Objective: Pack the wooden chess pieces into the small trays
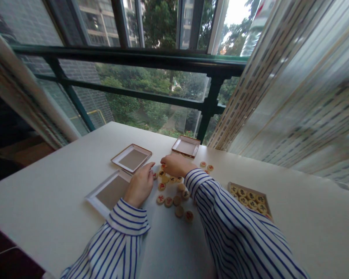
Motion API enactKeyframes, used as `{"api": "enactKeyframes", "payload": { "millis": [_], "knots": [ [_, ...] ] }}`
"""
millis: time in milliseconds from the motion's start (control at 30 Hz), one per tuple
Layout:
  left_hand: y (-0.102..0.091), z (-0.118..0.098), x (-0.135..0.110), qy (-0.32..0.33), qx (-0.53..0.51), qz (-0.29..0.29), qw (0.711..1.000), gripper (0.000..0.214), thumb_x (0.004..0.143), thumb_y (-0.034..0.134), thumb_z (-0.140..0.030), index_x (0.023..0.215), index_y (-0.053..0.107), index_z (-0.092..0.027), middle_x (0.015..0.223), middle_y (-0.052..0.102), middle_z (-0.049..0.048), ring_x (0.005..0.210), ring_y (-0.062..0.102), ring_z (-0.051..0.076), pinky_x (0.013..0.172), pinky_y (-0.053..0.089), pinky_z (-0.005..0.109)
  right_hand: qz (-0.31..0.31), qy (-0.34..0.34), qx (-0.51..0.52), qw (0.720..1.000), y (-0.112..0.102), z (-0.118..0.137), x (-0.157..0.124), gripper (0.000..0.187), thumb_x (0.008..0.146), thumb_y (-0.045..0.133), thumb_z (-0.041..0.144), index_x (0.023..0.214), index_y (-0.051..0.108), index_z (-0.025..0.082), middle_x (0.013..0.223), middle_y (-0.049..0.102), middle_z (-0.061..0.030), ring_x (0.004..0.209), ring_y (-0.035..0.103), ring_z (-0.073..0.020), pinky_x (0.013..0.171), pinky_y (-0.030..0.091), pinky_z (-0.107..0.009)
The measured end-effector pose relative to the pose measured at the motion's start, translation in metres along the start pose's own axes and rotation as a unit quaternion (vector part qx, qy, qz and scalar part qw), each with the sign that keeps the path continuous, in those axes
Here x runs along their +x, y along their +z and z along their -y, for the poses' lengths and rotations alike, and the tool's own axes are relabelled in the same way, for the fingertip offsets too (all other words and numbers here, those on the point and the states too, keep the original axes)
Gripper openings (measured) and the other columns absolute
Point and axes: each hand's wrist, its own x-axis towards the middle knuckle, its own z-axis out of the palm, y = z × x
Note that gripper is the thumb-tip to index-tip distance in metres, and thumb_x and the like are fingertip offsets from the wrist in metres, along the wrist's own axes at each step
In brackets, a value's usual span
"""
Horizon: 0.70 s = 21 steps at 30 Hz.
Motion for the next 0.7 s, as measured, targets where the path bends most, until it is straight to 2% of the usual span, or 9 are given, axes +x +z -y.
{"api": "enactKeyframes", "payload": {
  "millis": [167,367,700],
  "knots": [
    [-0.002,-0.002,0.0,-0.005,-0.006,-0.003,1.0,0.035,0.083,0.035,-0.01,0.114,0.051,-0.008,0.106,0.061,0.0146,0.102,0.055,0.022,0.09,0.043,0.037,-0.009,-0.015,-0.005,1.0,-0.002,0.001,0.0,0.027,0.078,0.046,0.021,0.099,0.064,0.019,0.095,0.067,-0.0087,0.088,0.061,-0.0205,0.072,0.041,-0.027],
    [-0.002,-0.002,0.001,-0.011,-0.037,-0.018,0.999,0.035,0.083,0.035,-0.011,0.115,0.05,-0.01,0.107,0.06,0.0144,0.1,0.056,0.022,0.089,0.043,0.038,-0.08,0.0,0.001,0.997,-0.013,0.008,-0.01,0.027,0.08,0.048,0.024,0.105,0.057,0.016,0.101,0.062,-0.0103,0.097,0.054,-0.0209,0.081,0.037,-0.031],
    [-0.006,-0.013,0.001,-0.059,-0.204,-0.056,0.976,0.027,0.085,0.04,-0.023,0.107,0.054,-0.016,0.104,0.063,0.0098,0.093,0.06,0.019,0.081,0.048,0.034,-0.145,0.006,0.026,0.989,-0.038,0.023,-0.047,0.026,0.078,0.049,0.022,0.104,0.052,0.015,0.1,0.057,-0.0083,0.086,0.054,-0.0178,0.073,0.036,-0.027]
  ]
}}
